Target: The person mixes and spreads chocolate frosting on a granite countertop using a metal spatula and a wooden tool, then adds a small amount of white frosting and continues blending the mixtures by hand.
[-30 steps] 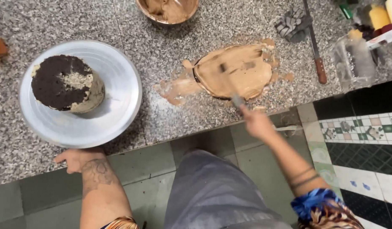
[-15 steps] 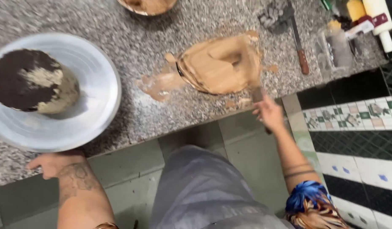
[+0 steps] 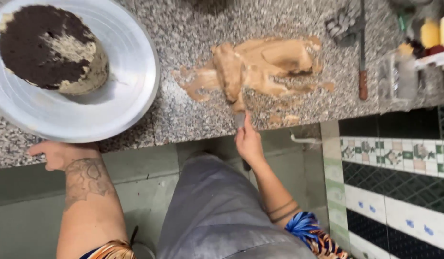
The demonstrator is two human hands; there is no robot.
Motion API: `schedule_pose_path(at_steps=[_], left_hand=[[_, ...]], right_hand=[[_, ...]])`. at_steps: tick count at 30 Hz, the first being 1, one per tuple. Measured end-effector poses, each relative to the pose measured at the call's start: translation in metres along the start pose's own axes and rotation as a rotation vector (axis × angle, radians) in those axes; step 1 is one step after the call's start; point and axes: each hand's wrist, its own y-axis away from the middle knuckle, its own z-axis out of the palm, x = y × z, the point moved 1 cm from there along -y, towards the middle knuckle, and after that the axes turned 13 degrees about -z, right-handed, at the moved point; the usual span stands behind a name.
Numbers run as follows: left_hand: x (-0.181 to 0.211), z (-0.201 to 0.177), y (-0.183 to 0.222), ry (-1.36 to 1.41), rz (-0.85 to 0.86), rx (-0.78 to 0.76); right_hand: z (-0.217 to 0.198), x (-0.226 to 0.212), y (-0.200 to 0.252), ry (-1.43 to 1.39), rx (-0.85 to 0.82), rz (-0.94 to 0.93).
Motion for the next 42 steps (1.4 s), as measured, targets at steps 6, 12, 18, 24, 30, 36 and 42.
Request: schedule_pose_path(at_steps=[6, 12, 18, 24, 30, 36, 42], left_hand=[[0.005, 0.003, 0.014, 0.009, -0.049, 0.112], [0.002, 0.004, 0.004, 0.130, -0.023, -0.023], [0.002, 0.006, -0.026, 0.128, -0.005, 0.053], [-0.007, 0.013, -0.035, 0.072, 0.110, 0.090], [-0.004, 0.002, -0.008, -0.219, 0.259, -0.008], [-0.003, 0.003, -0.001, -0.332, 0.247, 0.129], [0.010, 0.011, 0.020, -0.056, -0.105, 0.155]], right_hand=[[-0.058, -0.023, 0.040, -0.803, -0.169, 0.266], [-0.114, 0.016, 0.032, 0.343, 0.178, -0.300], [-0.104, 0.015, 0.033, 0.387, 0.174, -0.282], [-0.156, 0.048, -0.037, 0.939, 0.079, -0.055], [-0.101, 0.057, -0.012, 0.834, -0.134, -0.084], [-0.170, 0.097, -0.058, 0.663, 0.064, -0.107], [-0.209, 0.114, -0.052, 0.510, 0.232, -0.374]])
